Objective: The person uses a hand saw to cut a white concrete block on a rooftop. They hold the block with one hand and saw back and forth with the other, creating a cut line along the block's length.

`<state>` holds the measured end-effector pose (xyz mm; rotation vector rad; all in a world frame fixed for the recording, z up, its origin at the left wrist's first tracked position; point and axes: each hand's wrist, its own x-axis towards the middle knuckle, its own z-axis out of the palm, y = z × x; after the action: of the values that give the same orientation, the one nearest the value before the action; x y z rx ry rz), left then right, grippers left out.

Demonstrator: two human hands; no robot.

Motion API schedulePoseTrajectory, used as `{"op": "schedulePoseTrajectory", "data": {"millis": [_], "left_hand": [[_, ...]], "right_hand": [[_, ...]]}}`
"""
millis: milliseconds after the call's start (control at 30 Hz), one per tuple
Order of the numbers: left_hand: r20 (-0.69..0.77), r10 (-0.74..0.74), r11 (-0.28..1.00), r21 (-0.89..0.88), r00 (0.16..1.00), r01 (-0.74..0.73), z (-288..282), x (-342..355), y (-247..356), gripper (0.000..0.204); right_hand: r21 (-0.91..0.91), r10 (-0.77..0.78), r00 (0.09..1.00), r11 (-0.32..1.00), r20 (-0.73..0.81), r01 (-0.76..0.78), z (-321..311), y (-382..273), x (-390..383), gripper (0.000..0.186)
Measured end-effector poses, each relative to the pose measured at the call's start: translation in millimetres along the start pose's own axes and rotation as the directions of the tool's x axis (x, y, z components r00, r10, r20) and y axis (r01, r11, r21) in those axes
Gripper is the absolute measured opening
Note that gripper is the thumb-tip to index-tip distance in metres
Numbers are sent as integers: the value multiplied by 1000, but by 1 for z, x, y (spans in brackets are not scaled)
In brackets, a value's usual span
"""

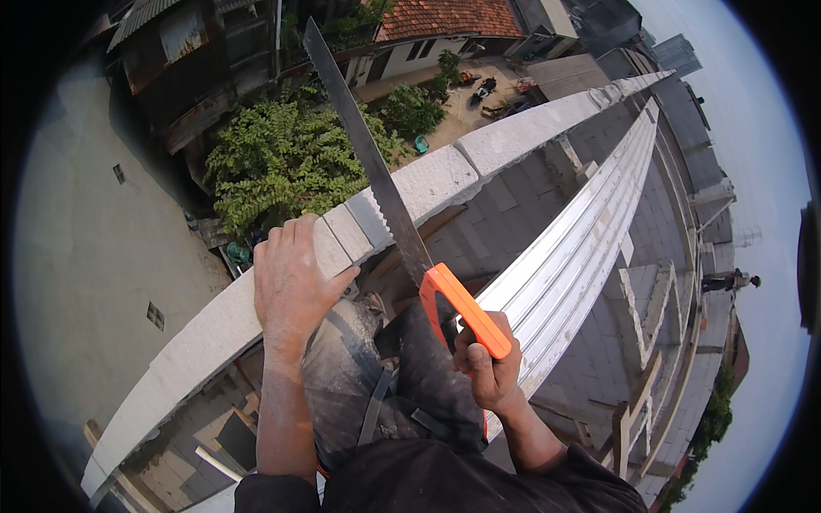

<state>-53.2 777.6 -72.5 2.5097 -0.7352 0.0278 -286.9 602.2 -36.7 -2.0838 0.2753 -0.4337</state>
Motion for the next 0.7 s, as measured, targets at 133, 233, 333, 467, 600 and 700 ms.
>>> {"op": "schedulePoseTrajectory", "data": {"millis": [133, 233, 333, 467, 600, 700], "left_hand": [[10, -2, 1000, 25, 1000, 2, -1, -1, 7, 81], [-9, 19, 998, 58, 1000, -18, 3, 0, 11, 81], [24, -12, 997, 82, 1000, 10, 11, 2, 5, 80], [-2, 6, 993, 118, 1000, -5, 24, 2, -8, 83], [21, 30, 987, 155, 999, -33, 25, 3, -10, 83], [24, 53, 985, 161, 998, -56, 25, 4, -9, 83]], "right_hand": [[37, 39, 999, 999, 14, -39, -2, 3, -7, 45], [62, 128, 992, 990, 11, -129, -7, -12, -2, 31], [36, 73, 997, 997, 26, -74, -6, -9, 5, 30], [178, 76, 997, 981, -27, -70, -3, -8, 2, 33], [217, 38, 993, 976, -116, -12, 5, 1, -7, 34], [208, 80, 991, 977, -104, -57, -1, -3, -10, 35]]}}
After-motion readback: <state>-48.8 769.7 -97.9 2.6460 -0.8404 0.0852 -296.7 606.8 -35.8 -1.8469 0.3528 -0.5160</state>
